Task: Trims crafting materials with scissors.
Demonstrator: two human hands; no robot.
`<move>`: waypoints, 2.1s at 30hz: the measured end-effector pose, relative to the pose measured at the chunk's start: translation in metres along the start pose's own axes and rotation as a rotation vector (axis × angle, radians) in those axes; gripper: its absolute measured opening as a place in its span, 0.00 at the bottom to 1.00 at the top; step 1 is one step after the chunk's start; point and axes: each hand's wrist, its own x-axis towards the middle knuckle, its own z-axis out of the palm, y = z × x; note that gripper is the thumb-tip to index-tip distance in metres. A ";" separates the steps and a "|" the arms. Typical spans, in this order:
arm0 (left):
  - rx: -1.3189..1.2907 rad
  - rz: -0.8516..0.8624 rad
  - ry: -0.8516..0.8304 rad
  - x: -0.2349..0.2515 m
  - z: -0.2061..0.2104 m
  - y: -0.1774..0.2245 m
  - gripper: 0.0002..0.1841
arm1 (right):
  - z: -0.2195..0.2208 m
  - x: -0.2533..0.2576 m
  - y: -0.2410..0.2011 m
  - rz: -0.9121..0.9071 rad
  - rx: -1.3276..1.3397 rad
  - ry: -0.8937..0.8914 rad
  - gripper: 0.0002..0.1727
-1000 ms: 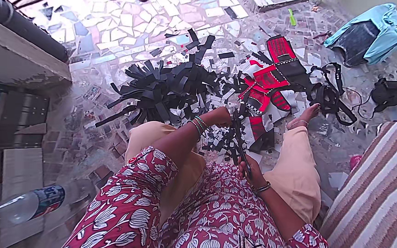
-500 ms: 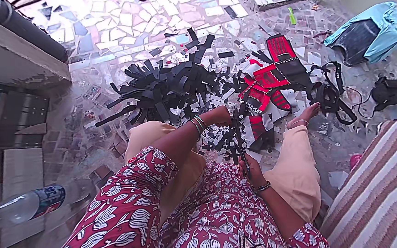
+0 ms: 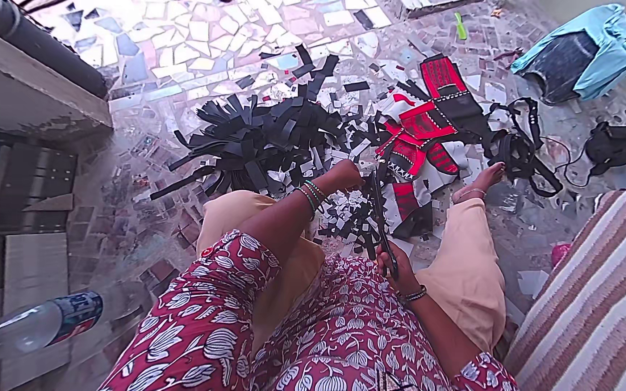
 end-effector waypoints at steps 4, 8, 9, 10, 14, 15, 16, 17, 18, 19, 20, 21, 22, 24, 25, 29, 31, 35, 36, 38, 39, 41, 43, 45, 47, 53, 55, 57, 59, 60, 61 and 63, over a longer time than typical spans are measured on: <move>-0.036 0.016 0.039 -0.003 -0.006 0.001 0.12 | 0.001 0.000 0.002 -0.019 -0.061 -0.046 0.31; -0.042 -0.022 0.042 -0.007 -0.012 0.006 0.11 | 0.000 0.000 0.005 -0.041 -0.154 -0.082 0.34; -0.036 -0.026 0.036 -0.007 -0.012 0.006 0.11 | 0.000 0.000 0.006 -0.045 -0.163 -0.085 0.33; -0.033 -0.031 0.024 -0.007 -0.012 0.006 0.10 | -0.001 0.001 0.007 -0.047 -0.170 -0.087 0.32; -0.004 -0.035 -0.040 -0.003 -0.006 0.002 0.09 | -0.001 0.001 0.006 -0.038 -0.189 -0.087 0.34; 0.002 -0.033 -0.051 -0.002 -0.004 0.001 0.09 | -0.001 0.001 0.006 -0.038 -0.192 -0.087 0.34; 0.005 -0.036 -0.066 -0.001 -0.002 0.001 0.09 | -0.002 0.001 0.007 -0.040 -0.195 -0.088 0.34; 0.005 -0.041 -0.078 -0.002 -0.001 0.002 0.10 | -0.002 0.001 0.007 -0.041 -0.195 -0.087 0.34; 0.008 -0.044 -0.083 -0.002 0.001 0.002 0.10 | -0.002 0.001 0.007 -0.042 -0.193 -0.085 0.34; 0.011 -0.043 -0.087 -0.003 0.001 0.003 0.11 | -0.002 0.001 0.007 -0.046 -0.193 -0.083 0.34; 0.014 -0.041 -0.088 -0.002 0.002 0.003 0.11 | -0.002 0.000 0.008 -0.048 -0.193 -0.083 0.34; 0.015 -0.041 -0.092 -0.003 0.002 0.003 0.11 | -0.002 0.000 0.008 -0.051 -0.192 -0.085 0.34; 0.017 -0.043 -0.099 -0.003 0.001 0.004 0.11 | -0.002 0.000 0.008 -0.051 -0.192 -0.086 0.34; 0.020 -0.038 -0.110 -0.003 0.001 0.003 0.10 | -0.001 0.001 0.006 -0.042 -0.192 -0.081 0.33; 0.022 -0.032 -0.113 -0.002 0.001 0.002 0.10 | -0.001 0.000 0.005 -0.033 -0.192 -0.076 0.33; 0.041 -0.032 -0.128 -0.001 0.001 0.002 0.09 | -0.001 -0.001 0.003 -0.007 -0.154 -0.074 0.32; 0.044 -0.030 -0.136 -0.003 0.001 0.004 0.09 | -0.002 -0.001 0.003 -0.007 -0.150 -0.073 0.31; 0.052 -0.036 -0.134 -0.003 0.001 0.005 0.11 | -0.002 -0.001 0.002 -0.012 -0.137 -0.077 0.26; 0.052 -0.039 -0.133 -0.004 0.001 0.006 0.11 | -0.002 -0.001 0.002 -0.012 -0.138 -0.076 0.26; 0.050 -0.034 -0.125 -0.004 0.001 0.006 0.11 | -0.001 -0.001 0.002 -0.018 -0.145 -0.069 0.25; 0.046 -0.030 -0.125 -0.004 0.001 0.006 0.12 | -0.001 -0.001 0.002 -0.019 -0.149 -0.065 0.23; 0.031 -0.027 -0.127 -0.004 0.001 0.005 0.12 | -0.001 -0.002 0.002 -0.018 -0.153 -0.059 0.21; 0.011 -0.026 -0.131 -0.003 0.001 0.004 0.13 | 0.000 -0.001 0.002 -0.017 -0.160 -0.056 0.21; -0.002 -0.026 -0.139 -0.002 0.001 0.002 0.13 | 0.000 -0.001 0.001 -0.024 -0.169 -0.051 0.22; -0.017 -0.022 -0.152 -0.005 0.000 0.003 0.13 | 0.000 -0.002 0.001 -0.030 -0.179 -0.044 0.21; -0.026 -0.022 -0.151 -0.006 0.003 0.004 0.12 | -0.001 -0.001 0.002 -0.031 -0.171 -0.040 0.20; -0.023 -0.026 -0.146 -0.005 0.005 0.004 0.13 | 0.000 -0.002 0.002 -0.025 -0.167 -0.033 0.22; -0.030 -0.022 -0.145 -0.004 0.007 0.003 0.13 | 0.000 -0.002 0.003 -0.018 -0.180 -0.032 0.26; -0.036 -0.022 -0.145 -0.002 0.007 0.001 0.13 | 0.000 -0.001 0.004 -0.020 -0.191 -0.033 0.29; -0.038 -0.024 -0.148 -0.002 0.007 0.001 0.13 | 0.000 -0.002 0.004 -0.021 -0.191 -0.036 0.29; -0.036 -0.026 -0.153 -0.003 0.008 0.002 0.13 | 0.000 -0.002 0.004 -0.024 -0.188 -0.037 0.29; -0.020 -0.034 -0.168 -0.006 0.009 0.005 0.12 | -0.002 -0.001 0.006 -0.044 -0.180 -0.055 0.32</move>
